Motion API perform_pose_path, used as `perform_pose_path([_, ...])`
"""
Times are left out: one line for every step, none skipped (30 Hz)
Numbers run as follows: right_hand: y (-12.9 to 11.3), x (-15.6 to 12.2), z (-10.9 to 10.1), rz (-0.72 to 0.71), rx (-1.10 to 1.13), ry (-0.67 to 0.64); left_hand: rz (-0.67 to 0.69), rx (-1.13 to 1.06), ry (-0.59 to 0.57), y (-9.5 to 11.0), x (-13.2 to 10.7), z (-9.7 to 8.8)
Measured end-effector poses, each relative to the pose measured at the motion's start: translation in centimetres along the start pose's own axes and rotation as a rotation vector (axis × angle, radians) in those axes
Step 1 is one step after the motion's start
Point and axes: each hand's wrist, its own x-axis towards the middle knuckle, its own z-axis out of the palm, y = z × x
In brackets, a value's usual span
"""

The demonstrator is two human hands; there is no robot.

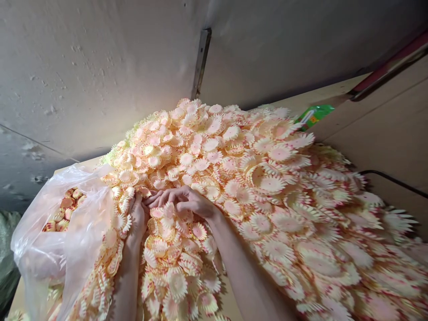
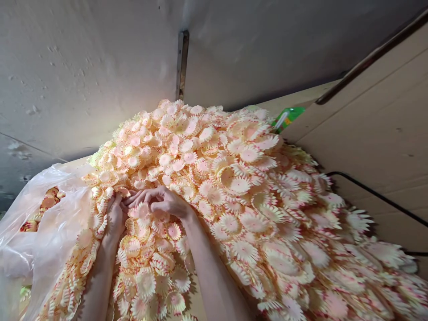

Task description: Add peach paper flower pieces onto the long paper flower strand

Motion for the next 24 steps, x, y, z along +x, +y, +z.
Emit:
perform_pose_path([-0.1,0.0,0.0,-0.019,0.015,-0.016,-0.007,-0.029,0.023,0.1,0.0,0.0])
perform_pose_path([-0.2,-0.1,0.0,-0.019,0.006,-0.012,-0.023,-0.061,0.041,0.2,-0.1,0.1])
perform_pose_path([-0.2,-0.1,0.1,-0.002,-0.025,0.008,-0.042,-0.084,0.051,0.4,-0.2,0.2])
perform_pose_path([-0.2,-0.1,0.1,0.030,-0.069,0.035,-0.052,-0.093,0.039,0.6,-0.4,0.3])
perform_pose_path([-0.1,0.0,0.0,0.069,-0.116,0.067,-0.057,-0.080,0.012,0.8,-0.6,0.4])
perform_pose_path([0.0,0.0,0.0,0.106,-0.157,0.098,-0.052,-0.066,-0.026,0.9,-0.8,0.4])
perform_pose_path([0.2,0.1,0.0,0.133,-0.183,0.127,-0.043,-0.048,-0.050,1.1,-1.0,0.5])
perform_pose_path([0.4,0.2,0.0,0.151,-0.193,0.151,-0.032,-0.026,-0.073,1.2,-1.1,0.4])
perform_pose_path([0.5,0.3,0.0,0.161,-0.188,0.174,-0.016,-0.006,-0.086,1.2,-1.2,0.4])
perform_pose_path([0.7,0.4,0.0,0.165,-0.176,0.195,0.004,0.014,-0.090,1.2,-1.3,0.3])
perform_pose_path([0.8,0.4,0.1,0.161,-0.161,0.211,0.024,0.033,-0.097,1.2,-1.3,0.2])
perform_pose_path([0.9,0.5,0.1,0.152,-0.150,0.225,0.047,0.049,-0.112,1.2,-1.3,0.2])
perform_pose_path([0.9,0.6,0.2,0.141,-0.147,0.241,0.071,0.065,-0.134,1.2,-1.3,0.2])
perform_pose_path([0.9,0.6,0.2,0.131,-0.151,0.259,0.091,0.081,-0.157,1.2,-1.3,0.1])
perform_pose_path([0.9,0.6,0.3,0.126,-0.158,0.276,0.104,0.095,-0.179,1.2,-1.4,0.1])
perform_pose_path([0.9,0.7,0.3,0.123,-0.158,0.291,0.111,0.103,-0.199,1.2,-1.4,0.2])
perform_pose_path([1.0,0.7,0.3,0.123,-0.152,0.303,0.114,0.108,-0.211,1.3,-1.4,0.2])
perform_pose_path([1.1,0.7,0.2,0.127,-0.140,0.309,0.114,0.110,-0.214,1.3,-1.5,0.2])
perform_pose_path([1.1,0.7,0.2,0.131,-0.128,0.310,0.113,0.113,-0.215,1.4,-1.5,0.3])
perform_pose_path([1.2,0.7,0.1,0.133,-0.118,0.307,0.114,0.116,-0.215,1.4,-1.6,0.3])
perform_pose_path([1.3,0.7,0.1,0.133,-0.112,0.304,0.118,0.122,-0.213,1.4,-1.6,0.4])
perform_pose_path([1.4,0.7,0.0,0.133,-0.109,0.298,0.115,0.129,-0.208,1.4,-1.6,0.4])
perform_pose_path([1.5,0.7,0.0,0.132,-0.106,0.292,0.106,0.134,-0.199,1.4,-1.7,0.4])
perform_pose_path([1.5,0.7,-0.1,0.131,-0.101,0.284,0.092,0.136,-0.188,1.3,-1.6,0.4])
